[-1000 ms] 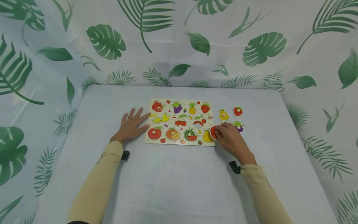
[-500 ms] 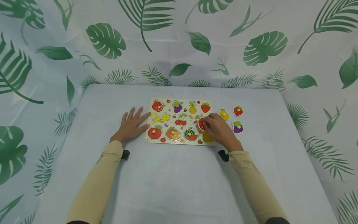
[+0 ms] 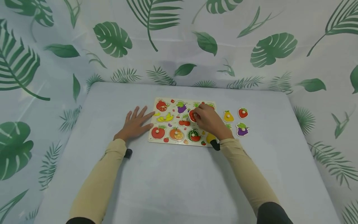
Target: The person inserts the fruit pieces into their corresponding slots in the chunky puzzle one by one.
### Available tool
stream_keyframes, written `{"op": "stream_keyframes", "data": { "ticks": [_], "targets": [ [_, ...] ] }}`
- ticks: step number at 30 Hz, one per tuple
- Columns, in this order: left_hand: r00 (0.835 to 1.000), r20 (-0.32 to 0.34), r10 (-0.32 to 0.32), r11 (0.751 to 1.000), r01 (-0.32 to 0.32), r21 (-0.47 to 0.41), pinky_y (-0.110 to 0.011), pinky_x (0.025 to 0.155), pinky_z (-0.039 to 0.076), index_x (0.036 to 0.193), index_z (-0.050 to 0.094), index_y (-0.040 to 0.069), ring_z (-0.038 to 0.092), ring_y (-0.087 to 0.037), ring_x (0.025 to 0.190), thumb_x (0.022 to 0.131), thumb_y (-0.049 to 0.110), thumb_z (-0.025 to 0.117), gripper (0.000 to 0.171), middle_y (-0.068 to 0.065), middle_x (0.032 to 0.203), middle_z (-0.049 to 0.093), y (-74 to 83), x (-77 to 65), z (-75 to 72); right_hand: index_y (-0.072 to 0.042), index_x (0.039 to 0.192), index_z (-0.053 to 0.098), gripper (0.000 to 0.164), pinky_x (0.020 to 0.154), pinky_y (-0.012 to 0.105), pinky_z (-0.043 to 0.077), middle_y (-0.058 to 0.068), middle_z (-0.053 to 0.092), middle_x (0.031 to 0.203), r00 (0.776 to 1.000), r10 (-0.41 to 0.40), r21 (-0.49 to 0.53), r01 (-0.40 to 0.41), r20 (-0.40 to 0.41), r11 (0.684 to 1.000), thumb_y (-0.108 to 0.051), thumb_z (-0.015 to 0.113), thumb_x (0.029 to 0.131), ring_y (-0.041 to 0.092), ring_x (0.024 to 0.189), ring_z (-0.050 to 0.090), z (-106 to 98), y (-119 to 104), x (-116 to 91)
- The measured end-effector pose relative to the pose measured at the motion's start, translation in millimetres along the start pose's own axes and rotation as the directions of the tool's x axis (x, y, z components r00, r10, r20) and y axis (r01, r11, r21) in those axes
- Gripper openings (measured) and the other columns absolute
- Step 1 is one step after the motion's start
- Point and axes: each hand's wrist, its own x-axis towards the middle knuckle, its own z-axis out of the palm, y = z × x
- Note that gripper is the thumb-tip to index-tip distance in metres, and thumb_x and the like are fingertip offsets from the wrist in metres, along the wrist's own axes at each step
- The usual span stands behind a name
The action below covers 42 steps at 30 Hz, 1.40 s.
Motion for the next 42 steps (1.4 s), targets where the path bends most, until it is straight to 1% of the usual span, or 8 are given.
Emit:
{"op": "stream_keyframes", "data": {
  "ticks": [5, 9, 13, 18, 27, 32, 36, 42],
  "targets": [
    [1.0, 0.005, 0.006, 1.0, -0.007, 0.01, -0.058, 0.126, -0.015, 0.171, 0.03, 0.028, -0.017, -0.036, 0.163, 0.108, 0.054, 0.053, 0.072, -0.008, 0.181, 0.002, 1.3, 1.5, 0.0, 0.006, 0.109, 0.076, 0.012, 0.086, 0.043, 0.054, 0.017, 0.066, 0.098, 1.0, -0.002, 0.008, 0.002, 0.01, 1.0, 0.0, 0.069, 0.101, 0.032, 0.089, 0.058, 1.8, -2.9, 14.9],
    [1.0, 0.005, 0.001, 1.0, -0.001, 0.019, -0.058, 0.126, -0.015, 0.171, 0.03, 0.029, -0.017, -0.036, 0.163, 0.108, 0.054, 0.052, 0.072, -0.007, 0.181, 0.001, 0.5, 2.3, 0.1, 0.005, 0.108, 0.076, 0.011, 0.083, 0.042, 0.054, 0.016, 0.066, 0.097, 0.999, -0.021, 0.006, 0.021, 0.027, 1.0, -0.001, 0.069, 0.1, 0.031, 0.087, 0.058, 7.9, -6.8, 31.7],
    [1.0, 0.011, -0.007, 1.0, 0.007, 0.024, -0.058, 0.126, -0.015, 0.172, 0.029, 0.029, -0.018, -0.035, 0.162, 0.108, 0.056, 0.051, 0.072, -0.007, 0.181, 0.0, -0.6, 2.8, 0.6, 0.003, 0.107, 0.076, 0.011, 0.081, 0.039, 0.055, 0.014, 0.066, 0.095, 0.998, -0.017, 0.008, 0.017, 0.062, 1.0, -0.002, 0.068, 0.101, 0.029, 0.085, 0.058, 16.6, -11.9, 51.1],
    [1.0, 0.02, -0.01, 1.0, 0.009, 0.02, -0.058, 0.126, -0.015, 0.172, 0.028, 0.03, -0.018, -0.035, 0.162, 0.109, 0.056, 0.05, 0.071, -0.006, 0.181, -0.001, -3.9, 3.6, 2.3, 0.002, 0.107, 0.076, 0.011, 0.085, 0.039, 0.055, 0.014, 0.067, 0.098, 0.993, -0.005, 0.024, 0.002, 0.121, 1.0, -0.003, 0.067, 0.103, 0.029, 0.088, 0.06, 26.0, -20.8, 75.0],
    [1.0, 0.008, 0.007, 0.999, -0.008, 0.032, -0.059, 0.126, -0.014, 0.171, 0.029, 0.031, -0.017, -0.035, 0.163, 0.109, 0.056, 0.05, 0.071, -0.007, 0.181, 0.001, -5.2, 4.9, 1.1, 0.003, 0.109, 0.076, 0.014, 0.089, 0.04, 0.055, 0.017, 0.069, 0.102, 0.982, -0.049, 0.023, 0.046, 0.181, 0.999, -0.002, 0.063, 0.105, 0.031, 0.093, 0.062, 35.4, -30.8, 107.4],
    [1.0, 0.0, 0.021, 0.999, -0.021, 0.027, -0.06, 0.125, -0.014, 0.171, 0.029, 0.03, -0.017, -0.036, 0.163, 0.109, 0.057, 0.049, 0.071, -0.006, 0.181, 0.001, -6.5, 5.6, 1.0, 0.003, 0.116, 0.075, 0.018, 0.094, 0.039, 0.055, 0.018, 0.069, 0.109, 0.973, -0.048, 0.004, 0.048, 0.227, 0.999, -0.003, 0.061, 0.107, 0.032, 0.1, 0.062, 41.8, -38.6, 123.2],
    [1.0, 0.003, 0.018, 0.999, -0.018, 0.028, -0.059, 0.125, -0.015, 0.172, 0.029, 0.031, -0.018, -0.035, 0.162, 0.109, 0.057, 0.048, 0.07, -0.005, 0.181, 0.0, -7.1, 5.8, 1.3, 0.001, 0.122, 0.074, 0.02, 0.096, 0.037, 0.054, 0.015, 0.068, 0.112, 0.959, -0.007, -0.014, 0.012, 0.283, 1.0, -0.006, 0.061, 0.108, 0.029, 0.103, 0.061, 49.5, -40.9, 134.4],
    [1.0, 0.0, 0.022, 0.999, -0.022, 0.026, -0.059, 0.126, -0.014, 0.171, 0.03, 0.03, -0.017, -0.035, 0.163, 0.109, 0.057, 0.05, 0.071, -0.005, 0.181, 0.001, -5.9, 4.2, -0.2, -0.002, 0.127, 0.074, 0.023, 0.1, 0.035, 0.052, 0.011, 0.067, 0.113, 0.935, 0.024, -0.058, -0.004, 0.353, 0.998, -0.006, 0.069, 0.105, 0.025, 0.103, 0.06, 57.9, -42.2, 145.4]
  ]
}}
